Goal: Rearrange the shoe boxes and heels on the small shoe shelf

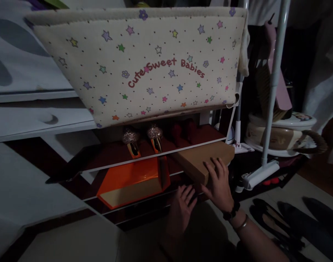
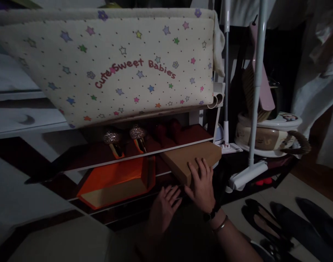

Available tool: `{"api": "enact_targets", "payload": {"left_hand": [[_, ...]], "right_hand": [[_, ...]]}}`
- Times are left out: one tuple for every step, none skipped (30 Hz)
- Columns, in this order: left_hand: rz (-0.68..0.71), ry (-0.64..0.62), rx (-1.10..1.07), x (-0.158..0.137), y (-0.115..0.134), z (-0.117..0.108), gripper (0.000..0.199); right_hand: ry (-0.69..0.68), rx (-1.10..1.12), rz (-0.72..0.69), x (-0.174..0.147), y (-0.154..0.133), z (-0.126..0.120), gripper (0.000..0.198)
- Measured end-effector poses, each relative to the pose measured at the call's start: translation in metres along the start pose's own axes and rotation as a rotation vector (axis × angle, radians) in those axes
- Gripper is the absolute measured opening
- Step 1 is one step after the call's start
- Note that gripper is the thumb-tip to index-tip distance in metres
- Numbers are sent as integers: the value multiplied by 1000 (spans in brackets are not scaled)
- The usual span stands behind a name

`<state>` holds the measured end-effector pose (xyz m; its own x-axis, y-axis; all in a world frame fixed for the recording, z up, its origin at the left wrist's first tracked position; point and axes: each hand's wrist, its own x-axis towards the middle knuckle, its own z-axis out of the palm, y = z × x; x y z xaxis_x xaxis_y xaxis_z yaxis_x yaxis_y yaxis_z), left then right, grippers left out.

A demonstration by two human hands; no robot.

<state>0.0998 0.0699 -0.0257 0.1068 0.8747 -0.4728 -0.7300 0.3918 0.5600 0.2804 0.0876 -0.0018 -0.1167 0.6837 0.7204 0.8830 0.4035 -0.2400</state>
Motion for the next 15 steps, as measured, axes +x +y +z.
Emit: {"api": "enact_targets", "payload": {"left_hand": [[38, 31, -48, 0, 8, -3, 31], [77, 45, -98, -2, 17, -6, 25], [105, 52, -149, -4, 26, -10, 22], [127, 64, -201, -6, 35, -14, 22], [146, 83, -254, -9, 43, -16, 24], [157, 103, -303, -12, 51, -18, 24], [163, 125, -345, -15, 58, -19, 24], [163, 139, -379, -18, 63, -20, 23], [160, 143, -405, -20, 68, -20, 22], [159, 141, -424, -23, 71, -21, 20], [153, 141, -434, -24, 73, -22, 19], [151, 139, -439, -26, 75, -23, 17], [153, 137, -441, -27, 76, -25, 15], [155, 139, -442, -28, 78, -27, 13], [161, 149, -443, -29, 79, -29, 11]], "right_hand": [[1, -2, -8, 0, -1, 1, 78], [1, -7, -13, -1, -2, 3, 80], [0, -13, -19, -1, -2, 4, 82], [-5, -19, -28, -1, -2, 5, 85], [-10, -24, -37, -1, -2, 6, 88], [-13, -27, -45, -2, -1, 6, 89], [-13, -31, -51, -2, 1, 6, 91], [-9, -36, -60, -2, 3, 6, 94], [-4, -45, -74, -3, 5, 6, 97], [-1, -56, -97, -4, 8, 6, 102], [-4, -71, -127, -5, 11, 5, 105], [-12, -87, -160, -6, 13, 5, 106], [-25, -104, -195, -8, 15, 5, 105], [-37, -117, -227, -10, 17, 4, 102], [-44, -126, -256, -12, 18, 4, 97]]}}
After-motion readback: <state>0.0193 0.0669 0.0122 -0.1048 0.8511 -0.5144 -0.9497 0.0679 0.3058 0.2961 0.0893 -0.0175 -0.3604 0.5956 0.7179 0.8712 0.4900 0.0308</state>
